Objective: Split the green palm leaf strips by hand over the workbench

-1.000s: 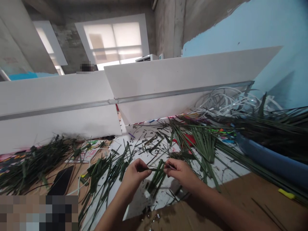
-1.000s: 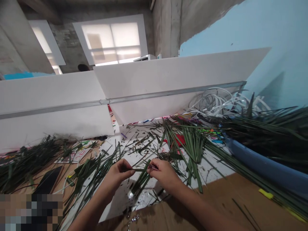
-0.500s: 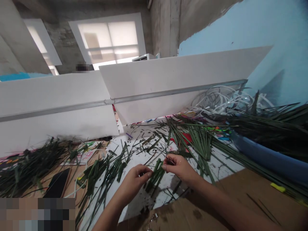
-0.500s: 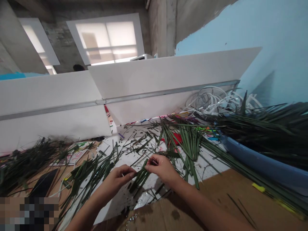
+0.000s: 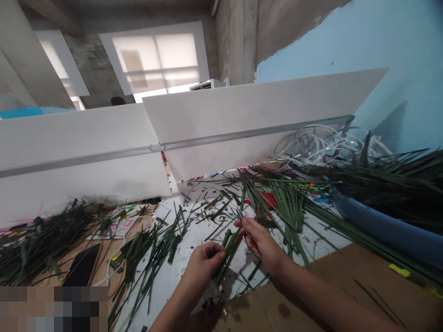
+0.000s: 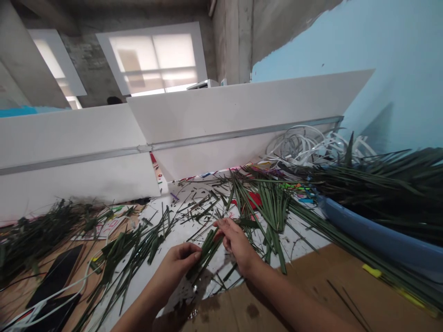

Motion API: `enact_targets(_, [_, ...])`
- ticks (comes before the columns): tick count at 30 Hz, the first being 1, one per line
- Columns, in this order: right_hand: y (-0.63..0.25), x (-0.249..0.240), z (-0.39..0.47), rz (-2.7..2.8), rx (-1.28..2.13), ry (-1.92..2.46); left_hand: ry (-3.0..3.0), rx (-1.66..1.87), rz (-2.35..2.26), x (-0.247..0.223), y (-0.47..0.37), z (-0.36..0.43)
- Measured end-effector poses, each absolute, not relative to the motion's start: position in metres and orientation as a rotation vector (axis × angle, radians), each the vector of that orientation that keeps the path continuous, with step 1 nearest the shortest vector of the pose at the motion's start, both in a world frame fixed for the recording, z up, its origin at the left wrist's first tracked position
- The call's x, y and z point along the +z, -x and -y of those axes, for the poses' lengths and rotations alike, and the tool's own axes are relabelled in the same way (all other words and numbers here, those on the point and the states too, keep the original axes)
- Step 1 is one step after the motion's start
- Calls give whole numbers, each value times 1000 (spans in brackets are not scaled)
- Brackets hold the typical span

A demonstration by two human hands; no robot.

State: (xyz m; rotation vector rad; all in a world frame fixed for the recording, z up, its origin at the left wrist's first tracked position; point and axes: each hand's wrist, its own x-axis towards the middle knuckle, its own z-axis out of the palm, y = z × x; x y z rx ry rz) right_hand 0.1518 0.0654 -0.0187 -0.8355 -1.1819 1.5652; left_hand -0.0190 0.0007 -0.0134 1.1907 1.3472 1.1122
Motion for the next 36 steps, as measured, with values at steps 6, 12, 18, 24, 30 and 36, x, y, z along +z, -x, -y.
enact_targets(6, [-153, -20, -66, 1009, 1607, 817, -1041, 1147, -1295, -13, 11, 1])
enact_targets(12, [-147, -23, -55, 1130, 1682, 800, -922, 1248, -1339, -8, 14, 1])
enact_targets(18, [-137, -30, -34, 1214, 1846, 729, -1000, 1273, -1321, -10, 14, -1])
enact_targets(24, [-137, -27, -33, 1229, 1844, 778, -1060, 1241, -1293, -13, 6, -1])
enact_targets(30, [-135, -27, -31, 1154, 1880, 753, -1084, 1245, -1290, -11, 4, 0])
enact_targets(36, [-135, -29, -31, 1147, 1872, 738, -1107, 1236, -1269, -10, 3, 1])
